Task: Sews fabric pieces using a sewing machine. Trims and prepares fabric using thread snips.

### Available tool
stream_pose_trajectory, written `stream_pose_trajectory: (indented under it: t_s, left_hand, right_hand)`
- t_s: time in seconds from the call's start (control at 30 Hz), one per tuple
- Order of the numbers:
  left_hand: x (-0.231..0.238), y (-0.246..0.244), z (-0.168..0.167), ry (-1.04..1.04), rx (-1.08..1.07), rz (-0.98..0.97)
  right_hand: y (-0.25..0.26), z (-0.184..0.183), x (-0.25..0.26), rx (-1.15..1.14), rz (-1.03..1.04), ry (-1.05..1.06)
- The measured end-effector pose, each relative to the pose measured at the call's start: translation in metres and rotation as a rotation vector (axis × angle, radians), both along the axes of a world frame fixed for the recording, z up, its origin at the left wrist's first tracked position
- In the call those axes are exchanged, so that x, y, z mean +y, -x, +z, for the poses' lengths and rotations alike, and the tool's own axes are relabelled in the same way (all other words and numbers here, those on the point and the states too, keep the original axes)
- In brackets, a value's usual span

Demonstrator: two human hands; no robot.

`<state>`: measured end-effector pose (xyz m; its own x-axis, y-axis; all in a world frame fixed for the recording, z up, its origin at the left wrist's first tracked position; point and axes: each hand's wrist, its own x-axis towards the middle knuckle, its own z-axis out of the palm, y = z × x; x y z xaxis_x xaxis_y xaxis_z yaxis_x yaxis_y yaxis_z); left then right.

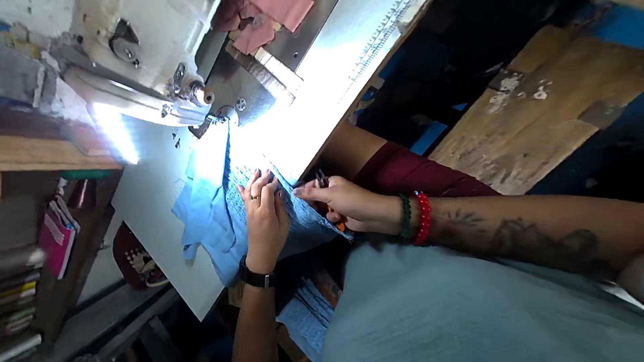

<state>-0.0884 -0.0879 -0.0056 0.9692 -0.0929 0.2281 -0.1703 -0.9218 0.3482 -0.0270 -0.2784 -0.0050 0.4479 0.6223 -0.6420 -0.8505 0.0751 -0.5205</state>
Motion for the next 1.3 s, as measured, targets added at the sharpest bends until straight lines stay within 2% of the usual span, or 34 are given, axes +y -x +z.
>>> stream_pose_trajectory:
  t_s: [0.07,0.13,0.3,0.37,0.53,0.7,0.93,1.13,1.3]
  left_hand:
    - [0.000,-0.001,0.000,0.003,-0.006,-0.008]
    - [-0.001,-0.002,0.001,0.015,-0.017,-0.018]
    - [-0.001,-0.003,-0.001,0.015,-0.072,-0.022]
    - [-0.002,-0.002,-0.001,0.007,-0.073,-0.012]
    - [-0.002,-0.001,-0.003,-0.001,-0.079,-0.011]
    - [-0.001,0.000,-0.003,-0.031,-0.037,-0.035]
    - [-0.027,0.020,-0.011,-0.242,-0.103,-0.013]
    - [-0.026,0.027,-0.021,-0.140,-0.107,0.017]
    - [-0.024,0.028,-0.023,-0.226,-0.111,0.006]
  right_hand:
    - [-0.003,0.005,0.002,0.030,0.041,-0.019]
    - [-0.003,0.007,0.005,-0.041,0.000,-0.011]
    - [0.003,-0.009,0.006,-0.559,-0.138,0.057]
    - [0.005,-0.015,0.004,-0.648,-0.142,0.065]
    - [0.009,-0.017,0.003,-0.707,-0.183,0.043]
    - [0.005,-0.034,0.000,-0.802,-0.079,0.092]
    - [0.000,-0.056,-0.002,-0.763,-0.073,0.111]
    - [0.007,-0.043,-0.011,-0.891,-0.166,0.051]
    - [-0.004,-0.059,-0.008,-0.797,0.015,0.090]
